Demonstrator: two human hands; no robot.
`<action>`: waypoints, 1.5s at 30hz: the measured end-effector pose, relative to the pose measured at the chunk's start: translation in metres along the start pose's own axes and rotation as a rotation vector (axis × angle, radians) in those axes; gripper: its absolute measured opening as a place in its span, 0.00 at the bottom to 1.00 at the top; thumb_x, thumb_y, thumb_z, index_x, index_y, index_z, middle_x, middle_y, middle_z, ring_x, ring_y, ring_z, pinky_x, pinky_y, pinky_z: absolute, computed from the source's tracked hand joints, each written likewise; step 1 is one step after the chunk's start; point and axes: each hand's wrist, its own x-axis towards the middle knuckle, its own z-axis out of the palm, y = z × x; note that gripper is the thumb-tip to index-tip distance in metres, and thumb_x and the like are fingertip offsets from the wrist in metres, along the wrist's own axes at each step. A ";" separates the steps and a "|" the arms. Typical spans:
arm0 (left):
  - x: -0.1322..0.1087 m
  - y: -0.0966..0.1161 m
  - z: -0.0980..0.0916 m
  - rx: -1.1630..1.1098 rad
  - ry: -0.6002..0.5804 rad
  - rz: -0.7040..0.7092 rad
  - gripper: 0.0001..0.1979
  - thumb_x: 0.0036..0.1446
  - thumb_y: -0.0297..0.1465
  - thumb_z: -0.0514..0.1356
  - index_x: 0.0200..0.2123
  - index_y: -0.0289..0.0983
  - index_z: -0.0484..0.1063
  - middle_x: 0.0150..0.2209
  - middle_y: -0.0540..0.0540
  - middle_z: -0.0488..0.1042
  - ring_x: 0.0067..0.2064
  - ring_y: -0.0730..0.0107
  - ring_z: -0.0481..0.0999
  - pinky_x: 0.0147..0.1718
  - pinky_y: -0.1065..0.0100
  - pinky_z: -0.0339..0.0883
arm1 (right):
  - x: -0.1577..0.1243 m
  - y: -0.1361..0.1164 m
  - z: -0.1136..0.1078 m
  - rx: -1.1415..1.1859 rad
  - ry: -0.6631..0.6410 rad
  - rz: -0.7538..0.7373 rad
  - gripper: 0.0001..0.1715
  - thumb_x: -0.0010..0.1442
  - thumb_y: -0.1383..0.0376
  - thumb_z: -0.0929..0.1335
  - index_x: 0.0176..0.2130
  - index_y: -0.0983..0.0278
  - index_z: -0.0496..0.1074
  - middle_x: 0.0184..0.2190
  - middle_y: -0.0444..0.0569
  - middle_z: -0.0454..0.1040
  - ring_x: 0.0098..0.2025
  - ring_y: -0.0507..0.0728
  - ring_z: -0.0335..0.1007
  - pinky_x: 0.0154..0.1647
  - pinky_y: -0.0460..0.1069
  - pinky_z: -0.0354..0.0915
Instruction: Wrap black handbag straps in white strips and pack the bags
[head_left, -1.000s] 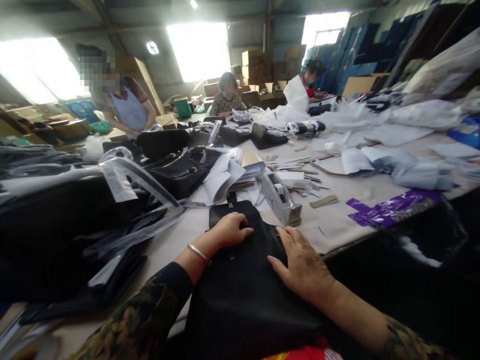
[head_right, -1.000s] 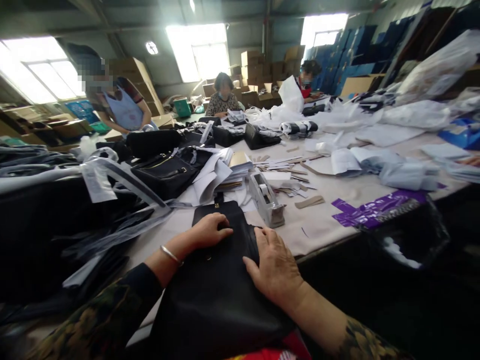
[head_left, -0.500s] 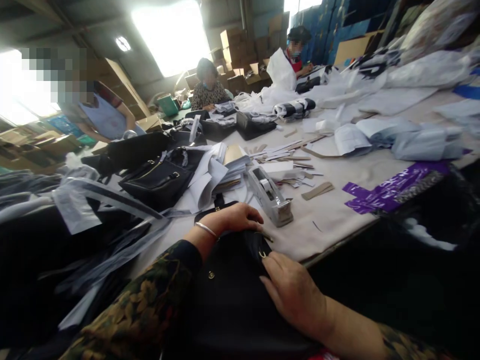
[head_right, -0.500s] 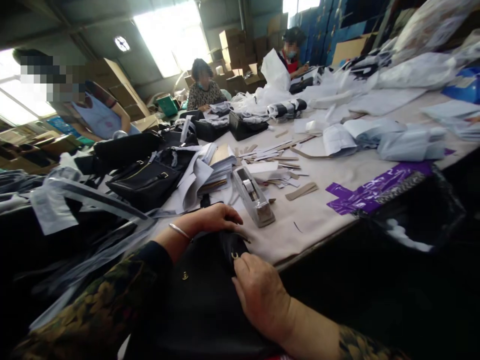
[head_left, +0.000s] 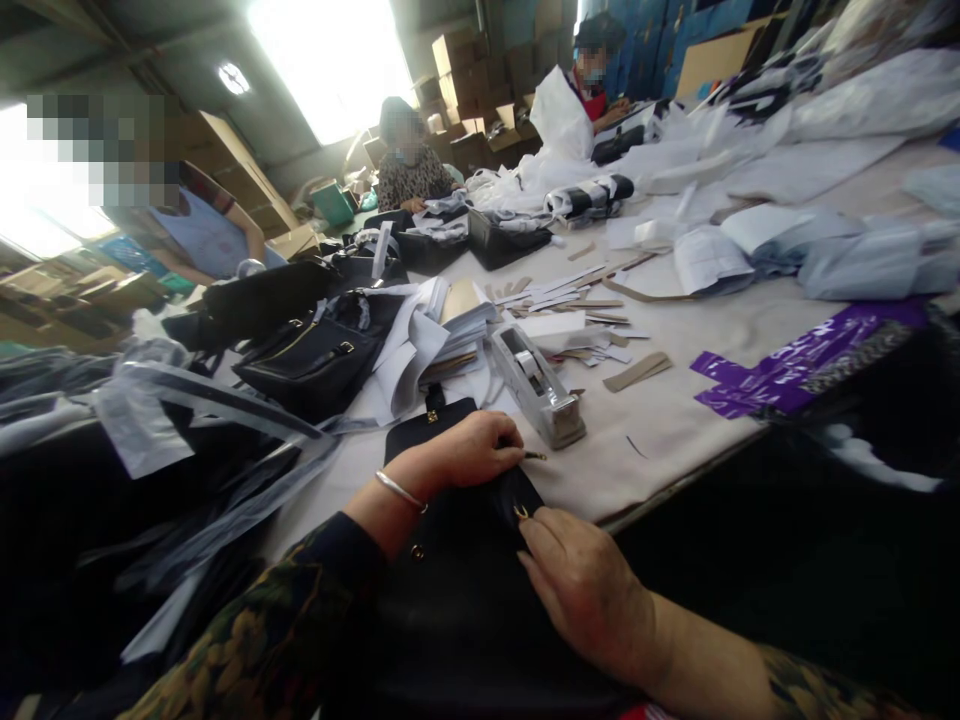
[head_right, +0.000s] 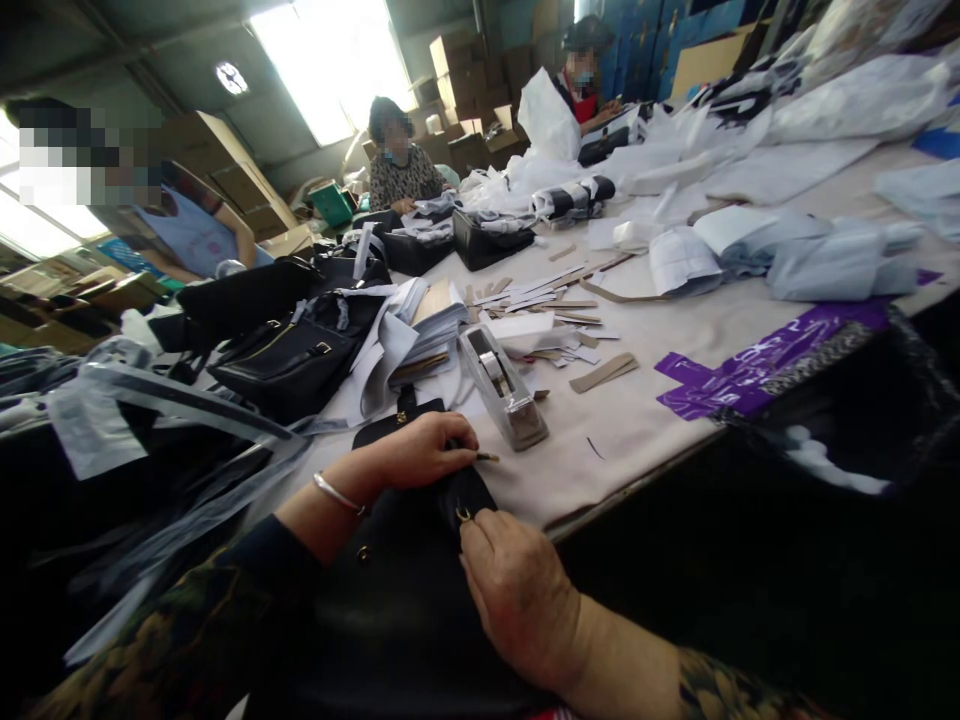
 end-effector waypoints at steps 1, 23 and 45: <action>-0.004 0.001 0.004 0.011 0.101 -0.096 0.07 0.57 0.29 0.60 0.33 0.36 0.79 0.32 0.48 0.79 0.33 0.68 0.76 0.34 0.71 0.66 | -0.001 0.000 0.000 -0.004 0.008 -0.001 0.11 0.64 0.75 0.61 0.37 0.66 0.71 0.31 0.52 0.73 0.36 0.60 0.71 0.39 0.52 0.68; -0.018 0.016 0.011 0.593 -0.046 -0.370 0.09 0.57 0.27 0.60 0.33 0.34 0.81 0.36 0.34 0.81 0.40 0.48 0.82 0.36 0.60 0.73 | 0.002 -0.002 -0.001 -0.033 0.076 -0.096 0.13 0.62 0.78 0.62 0.38 0.69 0.74 0.32 0.54 0.75 0.35 0.60 0.71 0.37 0.53 0.68; -0.025 -0.003 0.022 0.007 0.198 -0.118 0.14 0.63 0.30 0.58 0.47 0.35 0.80 0.45 0.42 0.83 0.47 0.61 0.81 0.49 0.67 0.71 | 0.000 0.001 0.005 0.036 0.085 -0.089 0.12 0.62 0.78 0.61 0.37 0.66 0.70 0.31 0.52 0.72 0.34 0.59 0.69 0.36 0.52 0.66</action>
